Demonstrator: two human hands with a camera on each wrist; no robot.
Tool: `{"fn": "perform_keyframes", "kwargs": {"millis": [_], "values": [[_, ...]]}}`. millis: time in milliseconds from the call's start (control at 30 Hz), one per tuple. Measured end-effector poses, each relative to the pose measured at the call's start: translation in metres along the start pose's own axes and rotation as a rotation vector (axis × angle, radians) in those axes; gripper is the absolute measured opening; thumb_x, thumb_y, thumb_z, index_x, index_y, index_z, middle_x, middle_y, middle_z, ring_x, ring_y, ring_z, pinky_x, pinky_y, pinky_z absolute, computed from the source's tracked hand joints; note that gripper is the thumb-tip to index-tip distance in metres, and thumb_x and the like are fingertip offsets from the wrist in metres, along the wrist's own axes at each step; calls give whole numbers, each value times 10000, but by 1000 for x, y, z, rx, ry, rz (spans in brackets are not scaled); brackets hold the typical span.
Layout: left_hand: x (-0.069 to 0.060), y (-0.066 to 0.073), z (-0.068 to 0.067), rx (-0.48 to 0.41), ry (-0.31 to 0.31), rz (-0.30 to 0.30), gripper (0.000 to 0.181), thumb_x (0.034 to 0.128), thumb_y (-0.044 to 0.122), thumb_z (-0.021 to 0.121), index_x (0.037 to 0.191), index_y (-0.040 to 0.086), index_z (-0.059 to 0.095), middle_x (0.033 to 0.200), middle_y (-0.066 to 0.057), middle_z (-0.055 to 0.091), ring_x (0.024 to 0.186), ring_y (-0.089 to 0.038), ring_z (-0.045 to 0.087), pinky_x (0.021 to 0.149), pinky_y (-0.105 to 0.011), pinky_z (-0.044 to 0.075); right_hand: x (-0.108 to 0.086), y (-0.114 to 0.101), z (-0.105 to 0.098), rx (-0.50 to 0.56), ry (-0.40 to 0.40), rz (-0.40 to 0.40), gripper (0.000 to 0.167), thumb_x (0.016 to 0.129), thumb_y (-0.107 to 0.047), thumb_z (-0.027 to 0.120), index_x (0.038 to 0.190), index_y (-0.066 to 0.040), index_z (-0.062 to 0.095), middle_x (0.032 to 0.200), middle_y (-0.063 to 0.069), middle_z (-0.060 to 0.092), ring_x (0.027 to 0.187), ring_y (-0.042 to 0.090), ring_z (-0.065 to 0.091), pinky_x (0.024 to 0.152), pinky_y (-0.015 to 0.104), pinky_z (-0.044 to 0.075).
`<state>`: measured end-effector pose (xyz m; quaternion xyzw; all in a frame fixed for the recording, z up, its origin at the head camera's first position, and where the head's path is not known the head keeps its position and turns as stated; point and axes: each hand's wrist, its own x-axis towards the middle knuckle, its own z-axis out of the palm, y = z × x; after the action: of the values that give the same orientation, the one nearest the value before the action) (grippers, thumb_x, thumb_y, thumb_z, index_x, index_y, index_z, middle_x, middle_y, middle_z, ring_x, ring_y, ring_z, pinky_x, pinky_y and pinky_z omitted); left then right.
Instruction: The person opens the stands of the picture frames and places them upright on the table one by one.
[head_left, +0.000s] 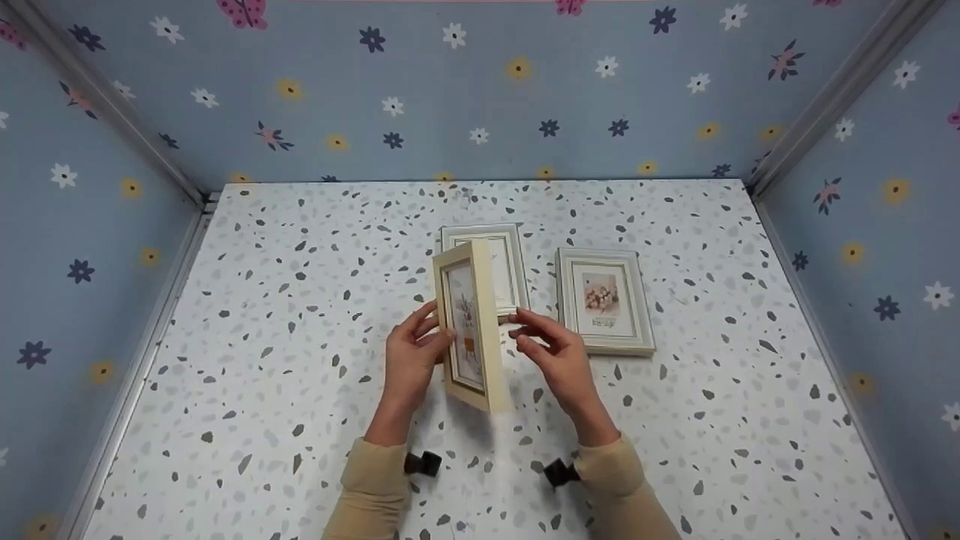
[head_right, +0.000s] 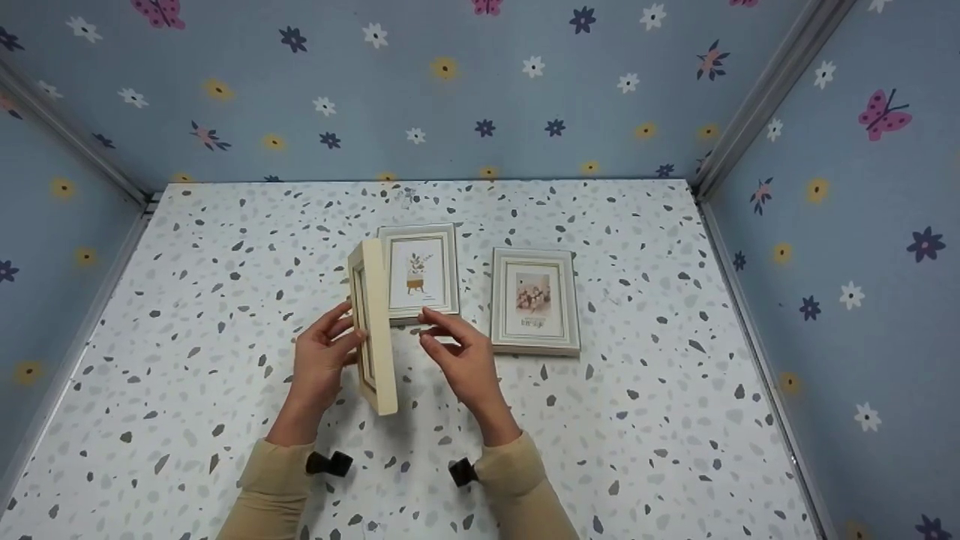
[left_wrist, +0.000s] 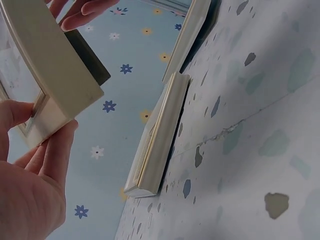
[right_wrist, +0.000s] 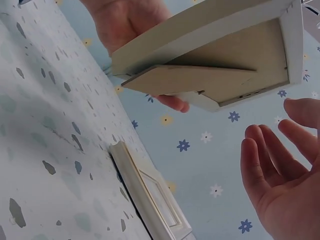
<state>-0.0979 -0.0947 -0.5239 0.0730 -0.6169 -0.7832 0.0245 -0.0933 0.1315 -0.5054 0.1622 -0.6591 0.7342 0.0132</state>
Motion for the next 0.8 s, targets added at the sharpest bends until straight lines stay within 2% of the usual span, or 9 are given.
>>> {"fn": "perform_keyframes", "kwargs": {"millis": [200, 367, 600, 800], "values": [[0, 2, 2, -41, -1, -55, 550, 872, -33, 699, 1399, 32, 555, 1212, -172, 677, 938, -231, 719, 661, -358, 598, 0, 3, 4, 13, -30, 16, 409, 939, -7, 662, 1324, 96, 571, 1260, 257, 610, 1063, 296, 637, 875, 368, 552], [0, 4, 3, -29, -24, -93, 542, 887, 7, 693, 1409, 59, 555, 1210, -151, 683, 893, -219, 716, 639, -323, 584, -1, 4, 10, 3, -65, 27, 401, 949, 22, 637, 1338, 83, 564, 1286, 227, 607, 1108, 365, 608, 900, 374, 539], [-2, 4, 5, -83, -102, -100, 516, 912, 8, 670, 1411, 37, 541, 1196, -150, 686, 821, -184, 693, 537, -237, 495, -3, -5, 25, 3, -102, 59, 405, 935, 82, 621, 1335, 89, 564, 1290, 247, 594, 1144, 457, 566, 904, 377, 537], [-2, 3, 6, -93, -123, -95, 508, 915, 11, 668, 1407, 31, 543, 1189, -149, 687, 802, -160, 681, 535, -224, 481, -7, -22, 38, 20, -141, 52, 414, 920, 81, 643, 1320, 129, 547, 1294, 230, 587, 1171, 456, 545, 928, 429, 528]]}}
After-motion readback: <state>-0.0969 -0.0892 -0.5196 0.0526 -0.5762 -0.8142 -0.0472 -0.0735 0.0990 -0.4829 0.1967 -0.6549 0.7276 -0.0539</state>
